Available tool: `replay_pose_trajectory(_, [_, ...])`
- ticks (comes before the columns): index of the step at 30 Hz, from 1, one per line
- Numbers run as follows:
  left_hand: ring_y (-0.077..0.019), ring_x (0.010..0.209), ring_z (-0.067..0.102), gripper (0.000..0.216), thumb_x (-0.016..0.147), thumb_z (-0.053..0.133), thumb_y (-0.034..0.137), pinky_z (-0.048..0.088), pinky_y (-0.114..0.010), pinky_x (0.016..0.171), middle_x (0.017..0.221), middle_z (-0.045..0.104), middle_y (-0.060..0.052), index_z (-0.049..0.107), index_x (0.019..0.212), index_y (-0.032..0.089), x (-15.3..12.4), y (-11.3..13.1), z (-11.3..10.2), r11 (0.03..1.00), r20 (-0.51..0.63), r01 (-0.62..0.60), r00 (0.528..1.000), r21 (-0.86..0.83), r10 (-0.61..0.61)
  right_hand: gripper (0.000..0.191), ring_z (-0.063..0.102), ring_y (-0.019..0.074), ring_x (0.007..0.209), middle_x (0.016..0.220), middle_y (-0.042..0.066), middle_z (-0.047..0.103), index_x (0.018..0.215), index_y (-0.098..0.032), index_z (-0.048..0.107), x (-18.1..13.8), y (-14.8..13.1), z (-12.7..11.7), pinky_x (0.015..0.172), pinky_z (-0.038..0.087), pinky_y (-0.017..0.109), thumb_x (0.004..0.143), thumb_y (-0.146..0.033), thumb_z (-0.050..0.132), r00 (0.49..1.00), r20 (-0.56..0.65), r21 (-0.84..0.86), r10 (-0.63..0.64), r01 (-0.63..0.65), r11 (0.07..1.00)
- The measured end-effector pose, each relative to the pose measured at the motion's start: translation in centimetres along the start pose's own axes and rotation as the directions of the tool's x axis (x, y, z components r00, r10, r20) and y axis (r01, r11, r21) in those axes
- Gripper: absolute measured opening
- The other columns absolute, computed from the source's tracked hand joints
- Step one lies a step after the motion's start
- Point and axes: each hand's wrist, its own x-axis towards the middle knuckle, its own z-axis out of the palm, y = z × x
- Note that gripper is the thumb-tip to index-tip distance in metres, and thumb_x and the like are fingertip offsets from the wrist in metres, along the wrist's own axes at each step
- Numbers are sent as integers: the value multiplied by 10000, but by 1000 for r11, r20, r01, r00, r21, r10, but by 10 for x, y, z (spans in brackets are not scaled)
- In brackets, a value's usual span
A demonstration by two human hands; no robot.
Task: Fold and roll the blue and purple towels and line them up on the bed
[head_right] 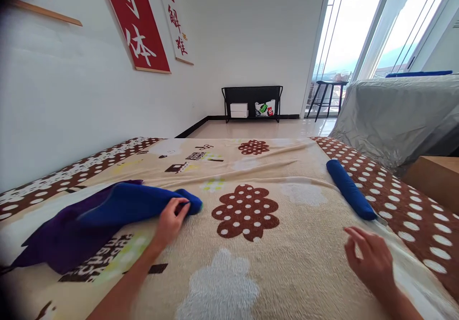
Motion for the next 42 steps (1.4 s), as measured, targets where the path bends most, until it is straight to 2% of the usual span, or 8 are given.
replay_pose_trajectory(3, [-155, 824, 613, 215, 946, 486, 367, 514, -262, 771, 920, 633, -31, 621, 945, 200, -28, 92, 44, 942, 276, -226, 916, -249, 293, 241, 692, 224, 813, 912, 40, 715, 1052, -286, 663, 24, -78, 30, 801, 547, 404, 841, -202, 581, 964, 180, 273, -198, 144, 951])
replay_pose_trajectory(9, [-139, 934, 649, 268, 926, 605, 363, 506, -235, 876, 1019, 685, -26, 613, 1156, 226, -66, 178, 75, 664, 505, -302, 461, -684, 730, 245, 674, 187, 860, 971, 52, 720, 1074, -235, 645, 67, -144, 86, 807, 532, 350, 984, -280, 422, 915, 374, 478, -150, -51, 877])
replay_pose_trajectory(11, [-144, 909, 656, 317, 922, 605, 381, 500, -251, 892, 956, 705, -5, 592, 1207, 241, -53, 157, 78, 704, 487, -331, 538, -629, 688, 277, 677, 181, 829, 948, 46, 724, 1060, -228, 659, 68, -139, 94, 765, 540, 324, 999, -327, 408, 894, 434, 486, -115, -124, 865])
replay_pose_trajectory(14, [-210, 950, 631, 249, 943, 518, 375, 479, -369, 929, 986, 692, -57, 637, 1100, 223, -12, 96, 83, 906, 316, -306, 863, -292, 394, 294, 683, 178, 862, 957, 34, 727, 1035, -232, 688, 64, -130, 96, 774, 544, 303, 995, -394, 445, 825, 546, 514, -148, -190, 836])
replay_pose_trajectory(17, [-275, 985, 592, 264, 928, 508, 374, 457, -482, 934, 1027, 647, -119, 620, 1054, 171, 26, 42, 85, 975, 222, -160, 956, -152, 191, 313, 666, 190, 953, 1027, 47, 715, 1076, -234, 683, 63, -128, 95, 855, 524, 330, 1002, -418, 442, 771, 611, 530, -181, -228, 816])
replay_pose_trajectory(24, [-214, 888, 582, 108, 896, 561, 316, 471, -377, 841, 907, 611, -36, 573, 872, 212, 21, 52, 93, 966, 275, -140, 941, -216, 197, 247, 615, 168, 917, 974, 27, 675, 1082, -246, 656, 61, -128, 99, 848, 470, 320, 995, -396, 479, 717, 677, 520, -167, -306, 798])
replay_pose_trajectory(31, [-140, 769, 563, 157, 902, 619, 321, 447, -262, 726, 817, 596, 8, 539, 825, 210, -20, 110, 93, 896, 308, -163, 901, -413, 306, 151, 590, 149, 833, 924, 30, 645, 1015, -230, 660, 65, -146, 90, 770, 459, 284, 963, -300, 537, 906, 424, 633, 0, -296, 715])
replay_pose_trajectory(42, [-188, 894, 606, 181, 885, 547, 269, 432, -303, 833, 943, 666, -50, 690, 958, 185, -41, 136, 87, 732, 489, 66, 785, -678, 382, 341, 472, 113, 654, 691, -17, 588, 727, -189, 592, 69, -158, 85, 608, 334, 257, 856, -493, 675, 721, 688, 612, -80, -518, 598])
